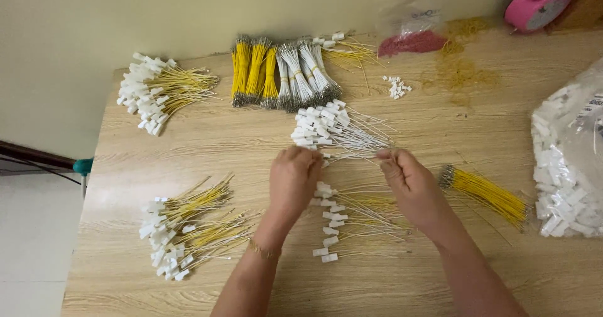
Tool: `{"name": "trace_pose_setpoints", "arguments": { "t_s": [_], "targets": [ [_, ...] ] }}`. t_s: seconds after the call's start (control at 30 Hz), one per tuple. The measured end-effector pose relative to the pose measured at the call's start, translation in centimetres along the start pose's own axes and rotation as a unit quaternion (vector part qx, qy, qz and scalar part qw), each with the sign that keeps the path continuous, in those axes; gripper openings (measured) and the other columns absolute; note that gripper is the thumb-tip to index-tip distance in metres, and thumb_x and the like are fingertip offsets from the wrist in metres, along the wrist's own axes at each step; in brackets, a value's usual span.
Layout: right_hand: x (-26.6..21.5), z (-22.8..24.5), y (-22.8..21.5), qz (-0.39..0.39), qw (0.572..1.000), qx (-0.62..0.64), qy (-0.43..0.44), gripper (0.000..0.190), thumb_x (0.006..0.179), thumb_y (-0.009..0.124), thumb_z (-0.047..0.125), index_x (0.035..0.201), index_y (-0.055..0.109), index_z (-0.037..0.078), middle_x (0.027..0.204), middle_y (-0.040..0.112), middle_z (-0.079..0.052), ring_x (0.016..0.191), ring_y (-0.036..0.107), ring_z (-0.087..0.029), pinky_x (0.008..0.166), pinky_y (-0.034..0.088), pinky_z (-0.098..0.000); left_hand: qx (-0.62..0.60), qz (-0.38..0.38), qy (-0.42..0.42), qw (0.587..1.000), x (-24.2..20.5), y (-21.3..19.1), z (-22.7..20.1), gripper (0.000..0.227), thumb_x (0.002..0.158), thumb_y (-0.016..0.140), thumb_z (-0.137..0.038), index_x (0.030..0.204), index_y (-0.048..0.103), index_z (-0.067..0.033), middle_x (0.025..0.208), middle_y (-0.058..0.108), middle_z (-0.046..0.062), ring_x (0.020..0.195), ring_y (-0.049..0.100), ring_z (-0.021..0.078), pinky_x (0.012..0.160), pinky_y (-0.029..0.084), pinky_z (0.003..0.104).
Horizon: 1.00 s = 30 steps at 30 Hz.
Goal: Insert wires into plastic connector housings to assemble wire harnesses.
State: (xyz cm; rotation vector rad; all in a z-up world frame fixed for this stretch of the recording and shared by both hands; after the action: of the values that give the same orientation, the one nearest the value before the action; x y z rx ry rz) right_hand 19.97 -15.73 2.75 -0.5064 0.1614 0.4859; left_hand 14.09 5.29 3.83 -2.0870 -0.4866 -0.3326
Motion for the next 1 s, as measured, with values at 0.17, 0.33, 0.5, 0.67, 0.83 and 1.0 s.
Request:
{"name": "trace_pose_setpoints", "arguments": {
  "t_s": [0.17, 0.33, 0.5, 0.67, 0.83, 1.0],
  "targets": [
    [1.0, -2.8, 0.7, 0.013, 0.998, 0.056, -0.034, 0.022, 0.107, 0.048, 0.027, 0.107, 0.054, 0.005, 0.079, 0.055, -0.005, 0.066, 0.051, -0.011, 0.059, 0.052, -0.0299, 0.079, -0.014, 0.050, 0.996, 4.0, 2.0, 0.3, 0.020, 0.085, 0.073, -0.008, 0.104, 0.078, -0.0146, 0.101, 0.070, 0.006, 0.094, 0.065, 0.0276, 0.082, 0.052, 0.044],
    [1.0, -2.8, 0.9, 0.010, 0.993, 0.034, -0.115, 0.020, 0.104, 0.062, 0.024, 0.098, 0.063, 0.005, 0.078, 0.060, -0.005, 0.064, 0.050, -0.010, 0.054, 0.046, -0.0283, 0.156, 0.037, 0.068, 0.985, 5.3, 4.6, 0.9, 0.022, 0.088, 0.070, -0.011, 0.106, 0.078, -0.0211, 0.105, 0.068, 0.002, 0.102, 0.062, 0.0248, 0.087, 0.049, 0.042],
    [1.0, -1.7, 0.1, -0.021, 0.992, 0.118, -0.024, 0.019, 0.099, 0.054, 0.025, 0.112, 0.058, 0.012, 0.078, 0.063, 0.005, 0.059, 0.052, -0.005, 0.050, 0.047, -0.0232, 0.189, 0.027, 0.094, 0.977, 5.2, 5.1, 1.1, 0.016, 0.088, 0.072, -0.013, 0.103, 0.075, -0.0174, 0.105, 0.068, 0.001, 0.105, 0.060, 0.0243, 0.089, 0.047, 0.042],
    [0.9, -2.1, 0.6, -0.003, 0.988, 0.128, -0.084, 0.016, 0.100, 0.062, 0.019, 0.103, 0.064, 0.004, 0.074, 0.057, 0.003, 0.060, 0.049, -0.005, 0.050, 0.044, -0.0230, 0.119, -0.003, 0.107, 0.987, 4.9, 3.1, 0.4, 0.014, 0.086, 0.075, -0.015, 0.100, 0.071, -0.0124, 0.101, 0.071, 0.003, 0.101, 0.062, 0.0268, 0.087, 0.048, 0.045],
    [0.1, -0.5, 0.2, -0.025, 0.990, 0.119, -0.077, 0.012, 0.095, 0.066, 0.012, 0.105, 0.070, 0.005, 0.074, 0.060, 0.004, 0.061, 0.051, -0.004, 0.050, 0.043, -0.0218, -0.034, -0.007, 0.039, 0.999, 3.7, -1.5, -1.7, 0.015, 0.087, 0.075, -0.012, 0.102, 0.072, -0.0084, 0.093, 0.072, 0.008, 0.090, 0.065, 0.0294, 0.081, 0.051, 0.046],
    [-0.2, 0.3, 1.3, -0.016, 0.984, 0.155, -0.089, 0.015, 0.094, 0.069, 0.010, 0.106, 0.075, 0.004, 0.074, 0.061, 0.005, 0.062, 0.049, -0.003, 0.052, 0.042, -0.0214, -0.206, -0.026, -0.109, 0.972, 0.5, -4.1, -1.4, 0.018, 0.097, 0.069, -0.014, 0.112, 0.073, -0.0052, 0.090, 0.072, 0.007, 0.080, 0.068, 0.0139, 0.069, 0.055, 0.030]
  ]
}}
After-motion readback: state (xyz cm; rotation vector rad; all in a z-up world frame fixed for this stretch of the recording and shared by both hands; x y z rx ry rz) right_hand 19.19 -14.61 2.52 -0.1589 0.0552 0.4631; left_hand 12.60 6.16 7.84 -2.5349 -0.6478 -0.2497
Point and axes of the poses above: each hand's wrist, its own x-axis towards the middle knuckle, its own y-axis out of the palm, z = x × y, the point moved 10 cm from there along x, towards the middle knuckle
